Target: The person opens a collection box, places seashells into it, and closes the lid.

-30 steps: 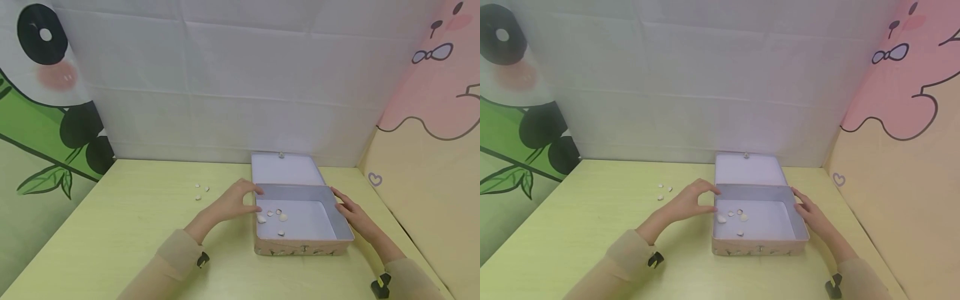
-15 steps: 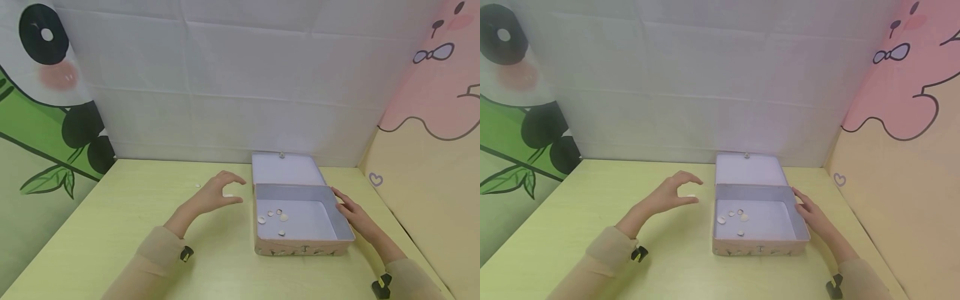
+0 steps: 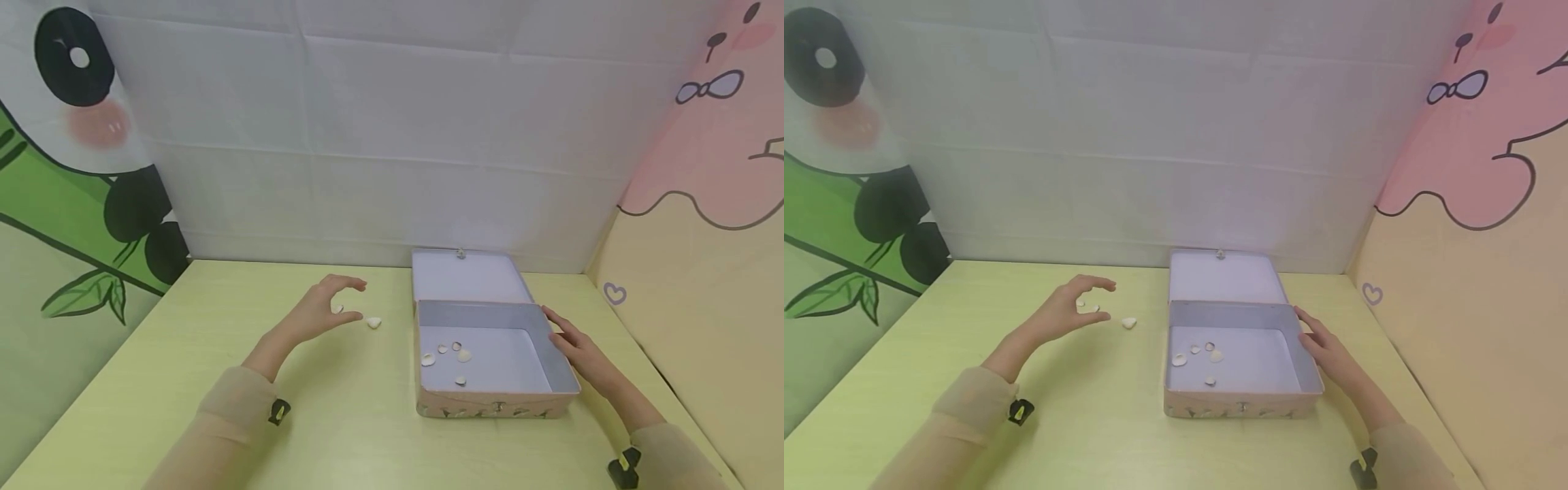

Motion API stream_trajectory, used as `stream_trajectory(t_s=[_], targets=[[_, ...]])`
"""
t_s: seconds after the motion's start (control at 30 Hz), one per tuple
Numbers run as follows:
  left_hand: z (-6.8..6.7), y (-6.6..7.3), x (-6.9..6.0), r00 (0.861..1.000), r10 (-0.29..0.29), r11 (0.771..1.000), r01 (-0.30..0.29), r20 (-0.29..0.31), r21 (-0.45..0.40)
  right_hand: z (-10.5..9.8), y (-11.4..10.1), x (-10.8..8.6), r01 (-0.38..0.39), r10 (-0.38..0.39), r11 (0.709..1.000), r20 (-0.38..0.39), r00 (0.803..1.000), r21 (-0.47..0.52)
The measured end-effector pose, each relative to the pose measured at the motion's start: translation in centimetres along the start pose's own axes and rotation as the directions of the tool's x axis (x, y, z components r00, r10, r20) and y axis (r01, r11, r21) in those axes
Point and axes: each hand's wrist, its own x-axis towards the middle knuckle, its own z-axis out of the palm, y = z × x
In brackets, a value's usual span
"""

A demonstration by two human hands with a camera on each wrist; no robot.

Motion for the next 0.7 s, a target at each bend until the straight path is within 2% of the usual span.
stream_trajectory(t_s=[0.2, 0.4, 0.53, 0.7], targets=[[-0.8, -1.8, -0.8, 0.996, -0.086, 0.996, 0.086, -0.015, 0.033, -0.2, -0.3, 0.0, -0.001, 0.001, 1.0, 0.01, 1.0, 0.007], [-0.9, -4.3, -1.5, 0.987, -0.163, 0.984, 0.162, 0.005, 0.068, -0.2, -0.3, 0.0, -0.002, 0.002, 1.0, 0.004, 1.0, 0.007], [-1.1, -5.7, -1.8, 0.984, -0.175, 0.981, 0.171, 0.043, 0.086, -0.1, -0.2, 0.0, -0.002, 0.002, 1.0, 0.001, 1.0, 0.007], [-1.3, -6.5, -1.9, 0.976, -0.185, 0.978, 0.171, 0.117, 0.12, 0.0, -0.1, 0.0, 0.001, -0.001, 1.0, -0.002, 1.0, 0.009]])
